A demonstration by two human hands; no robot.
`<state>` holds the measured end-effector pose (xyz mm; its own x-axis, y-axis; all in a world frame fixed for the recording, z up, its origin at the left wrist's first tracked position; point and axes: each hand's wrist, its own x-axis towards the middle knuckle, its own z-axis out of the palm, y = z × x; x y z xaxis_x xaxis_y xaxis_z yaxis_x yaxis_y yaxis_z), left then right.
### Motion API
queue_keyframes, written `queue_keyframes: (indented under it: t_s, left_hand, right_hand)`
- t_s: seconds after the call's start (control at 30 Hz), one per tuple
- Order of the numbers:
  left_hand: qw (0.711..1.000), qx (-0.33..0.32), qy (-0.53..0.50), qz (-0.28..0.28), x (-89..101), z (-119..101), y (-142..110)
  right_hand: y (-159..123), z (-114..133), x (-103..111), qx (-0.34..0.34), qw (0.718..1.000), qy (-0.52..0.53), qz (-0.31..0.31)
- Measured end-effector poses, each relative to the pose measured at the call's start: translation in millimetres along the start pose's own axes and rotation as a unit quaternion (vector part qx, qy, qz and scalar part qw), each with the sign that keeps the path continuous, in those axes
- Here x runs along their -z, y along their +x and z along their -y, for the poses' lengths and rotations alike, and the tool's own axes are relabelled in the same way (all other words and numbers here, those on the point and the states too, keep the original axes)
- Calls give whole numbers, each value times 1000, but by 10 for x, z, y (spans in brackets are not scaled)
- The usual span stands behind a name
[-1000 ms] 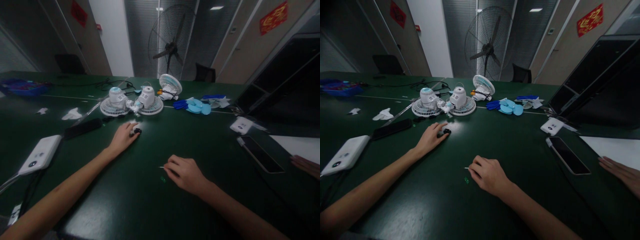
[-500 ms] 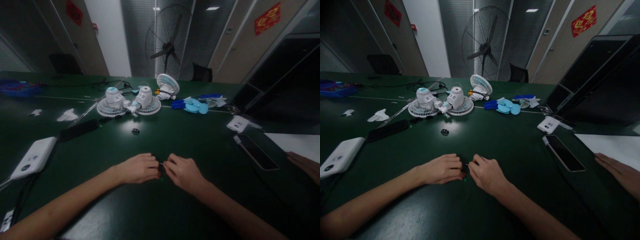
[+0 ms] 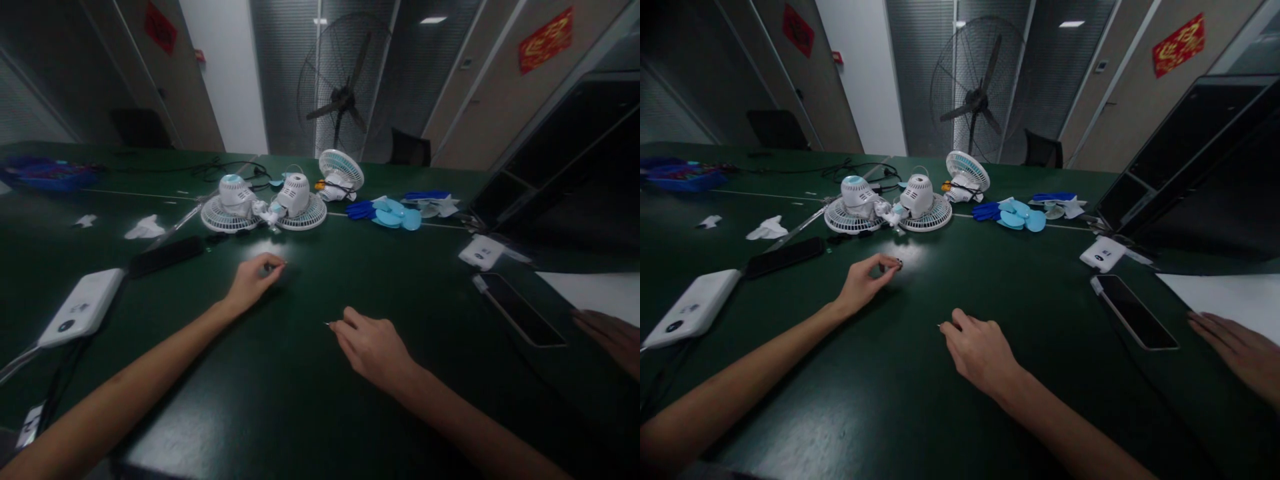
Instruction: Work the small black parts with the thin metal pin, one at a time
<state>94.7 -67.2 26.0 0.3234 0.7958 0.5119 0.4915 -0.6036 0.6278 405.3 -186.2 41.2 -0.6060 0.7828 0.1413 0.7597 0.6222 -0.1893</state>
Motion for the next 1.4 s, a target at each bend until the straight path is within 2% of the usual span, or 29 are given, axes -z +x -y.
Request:
queue_keyframes:
  t_s: [0.07, 0.17, 0.27, 0.47, 0.7, 1.07, 1.2, 1.4]
  left_hand:
    - [997, 35, 30, -55, 52, 114, 44]
    - [993, 62, 56, -84, 95, 193, 85]
    - [995, 56, 55, -67, 102, 201, 99]
    - [997, 40, 65, -27, 90, 225, 93]
    - [996, 50, 66, 27, 92, 273, 93]
    - [994, 80, 64, 31, 99, 241, 125]
    - [994, 88, 46, 40, 109, 309, 129]
    - [989, 142, 12, 47, 114, 391, 151]
  right_hand:
    - [-12, -6, 0, 5, 1000, 16, 2]
    - [-31, -2, 9, 20, 999, 30, 3]
    - [-40, 20, 26, 22, 999, 34, 0]
    - [-50, 80, 29, -15, 999, 40, -3]
    - [-49, 95, 16, -24, 998, 48, -14]
    - [-44, 75, 12, -16, 999, 37, -14]
    - [-49, 72, 8, -16, 999, 36, -15]
    - [-45, 65, 8, -17, 999, 49, -13]
